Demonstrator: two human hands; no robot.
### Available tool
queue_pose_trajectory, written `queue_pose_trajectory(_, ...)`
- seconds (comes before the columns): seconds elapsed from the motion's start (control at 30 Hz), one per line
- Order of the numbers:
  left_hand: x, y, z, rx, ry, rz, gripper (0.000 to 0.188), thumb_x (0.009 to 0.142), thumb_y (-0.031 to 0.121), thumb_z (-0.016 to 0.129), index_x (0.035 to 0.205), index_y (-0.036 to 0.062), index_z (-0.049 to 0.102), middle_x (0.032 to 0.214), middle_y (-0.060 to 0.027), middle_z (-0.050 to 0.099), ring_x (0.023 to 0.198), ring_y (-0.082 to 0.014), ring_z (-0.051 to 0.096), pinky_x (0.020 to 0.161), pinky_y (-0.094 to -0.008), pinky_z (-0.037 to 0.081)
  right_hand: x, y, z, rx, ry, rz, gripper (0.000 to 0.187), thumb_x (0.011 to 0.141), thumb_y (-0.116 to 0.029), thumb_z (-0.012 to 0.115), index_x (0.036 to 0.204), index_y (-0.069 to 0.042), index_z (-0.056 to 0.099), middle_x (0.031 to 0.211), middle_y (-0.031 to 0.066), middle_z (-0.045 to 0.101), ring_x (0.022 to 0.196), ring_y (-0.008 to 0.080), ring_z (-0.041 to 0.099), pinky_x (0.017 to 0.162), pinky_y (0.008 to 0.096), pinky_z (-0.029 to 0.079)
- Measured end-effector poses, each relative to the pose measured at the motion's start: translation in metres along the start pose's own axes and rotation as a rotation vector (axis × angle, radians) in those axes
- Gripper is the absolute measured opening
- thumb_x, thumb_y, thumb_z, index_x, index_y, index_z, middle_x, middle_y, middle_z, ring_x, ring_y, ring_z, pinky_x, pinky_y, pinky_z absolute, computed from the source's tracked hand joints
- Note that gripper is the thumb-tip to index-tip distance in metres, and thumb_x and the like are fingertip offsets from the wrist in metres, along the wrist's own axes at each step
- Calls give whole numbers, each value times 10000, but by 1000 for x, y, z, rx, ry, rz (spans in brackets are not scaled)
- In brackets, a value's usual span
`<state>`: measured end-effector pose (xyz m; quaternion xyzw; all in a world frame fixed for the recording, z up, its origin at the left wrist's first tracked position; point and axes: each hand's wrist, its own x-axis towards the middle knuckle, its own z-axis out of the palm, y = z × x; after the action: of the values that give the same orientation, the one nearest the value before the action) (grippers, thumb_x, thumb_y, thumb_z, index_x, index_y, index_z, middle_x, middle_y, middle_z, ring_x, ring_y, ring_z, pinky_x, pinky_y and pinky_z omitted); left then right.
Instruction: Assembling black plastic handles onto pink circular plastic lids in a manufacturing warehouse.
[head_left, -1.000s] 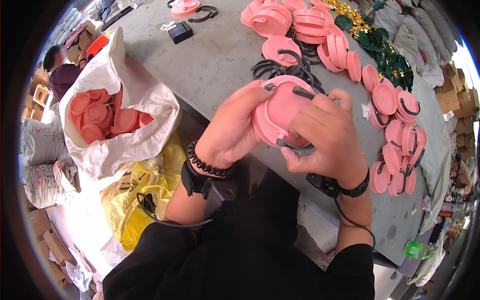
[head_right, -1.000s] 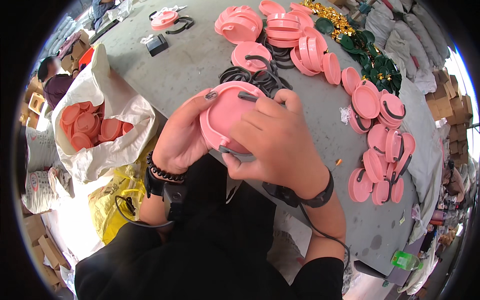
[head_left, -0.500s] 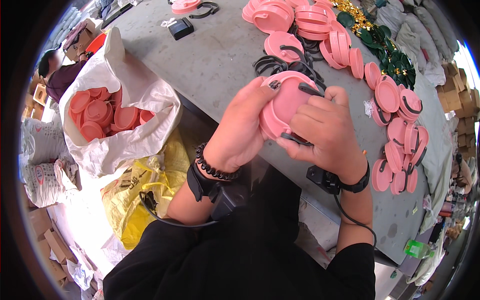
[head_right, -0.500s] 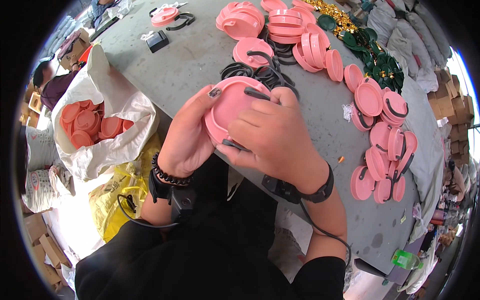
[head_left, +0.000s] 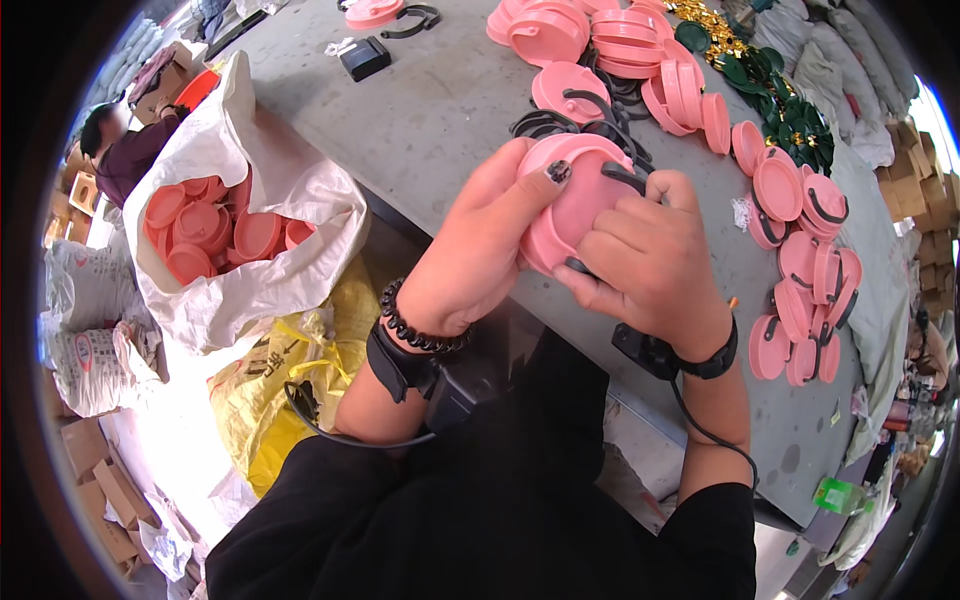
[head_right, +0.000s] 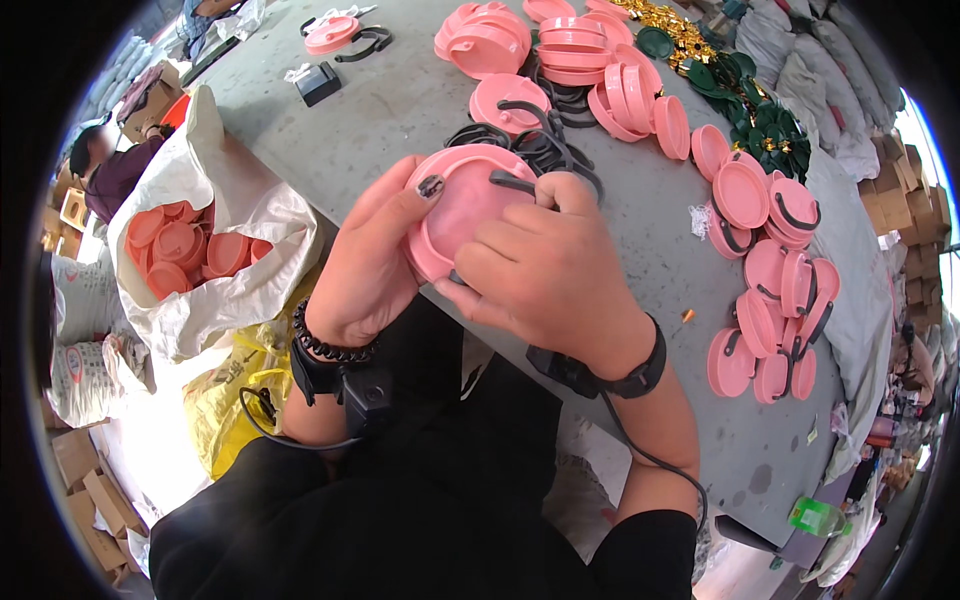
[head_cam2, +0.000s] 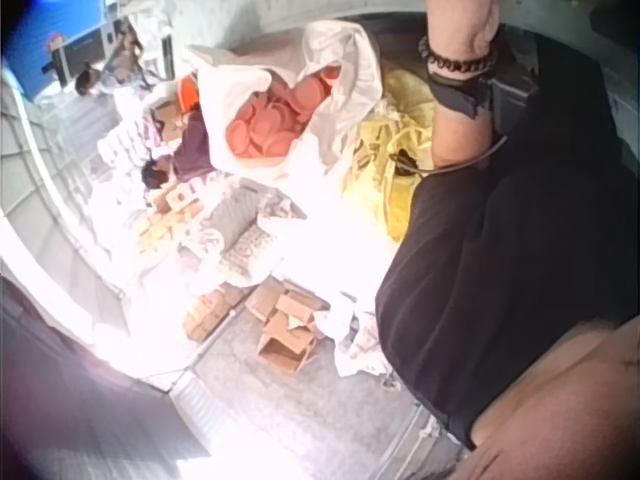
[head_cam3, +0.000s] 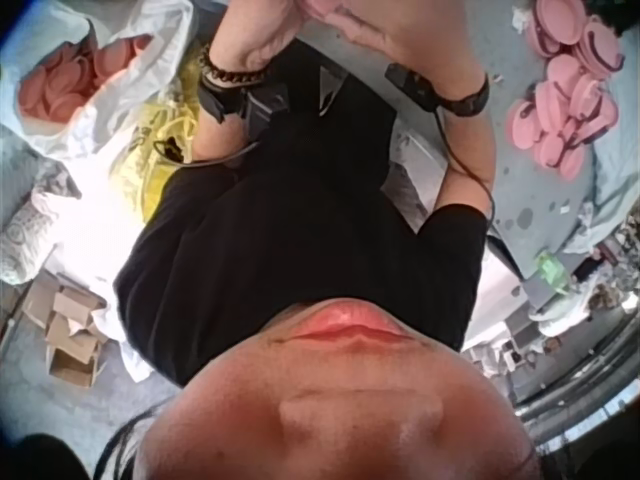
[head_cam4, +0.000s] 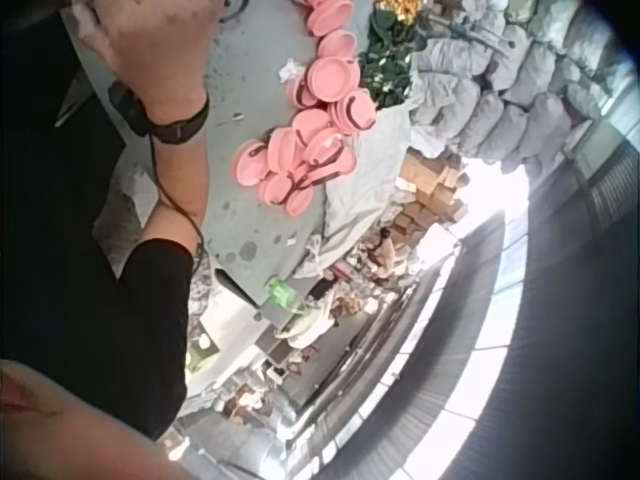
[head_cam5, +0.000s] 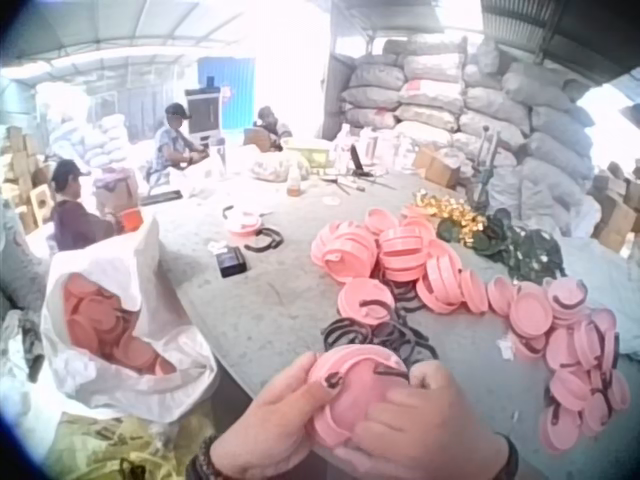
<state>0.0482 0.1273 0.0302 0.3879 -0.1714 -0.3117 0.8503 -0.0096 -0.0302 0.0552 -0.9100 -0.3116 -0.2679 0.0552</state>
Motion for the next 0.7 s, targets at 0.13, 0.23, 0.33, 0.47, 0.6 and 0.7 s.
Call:
queue_pose_trajectory(0.13,-1,-3,1,-47,24,2,282,926,173,425,1153,7,448,1094,-91,543,970,-141,556,814,-293,471,-3,3,1,16,-44,12,257,645,-311,702,636,-163,492,642,-23,446,643,167,443,651,320,322)
queue_pose_trajectory(0.23,1,-4,9,-176,179,14,241,900,115,422,1104,-6,465,1040,-83,556,883,-123,561,743,-252,475,-2,9,-2,0,28,14,245,645,-321,718,674,-160,535,691,-19,498,717,172,477,682,318,328)
queue_pose_trajectory(0.33,3,-9,10,-106,229,127,239,892,125,433,1089,-4,472,1012,-84,562,885,-121,565,749,-265,485,1,15,-8,118,228,157,226,659,-268,734,737,-125,577,753,6,547,802,184,505,733,344,366)
queue_pose_trajectory(0.47,2,-18,8,57,223,216,249,885,141,499,1088,-2,478,989,-76,570,865,-109,575,694,-258,505,0,16,-5,366,389,467,213,694,-129,715,833,-36,582,796,58,580,773,200,553,717,325,440)
queue_pose_trajectory(0.6,0,-27,10,130,193,226,310,856,164,602,1091,3,481,984,-70,577,814,-102,588,589,-225,504,-7,19,1,439,295,505,182,729,-37,675,874,5,574,801,80,598,687,173,587,629,268,470)
queue_pose_trajectory(0.7,3,-27,11,83,147,212,354,861,190,605,1115,-13,466,1060,-103,570,964,-157,564,842,-296,471,-11,15,3,680,352,646,155,775,-44,655,897,-4,569,774,66,607,664,117,583,588,243,469)
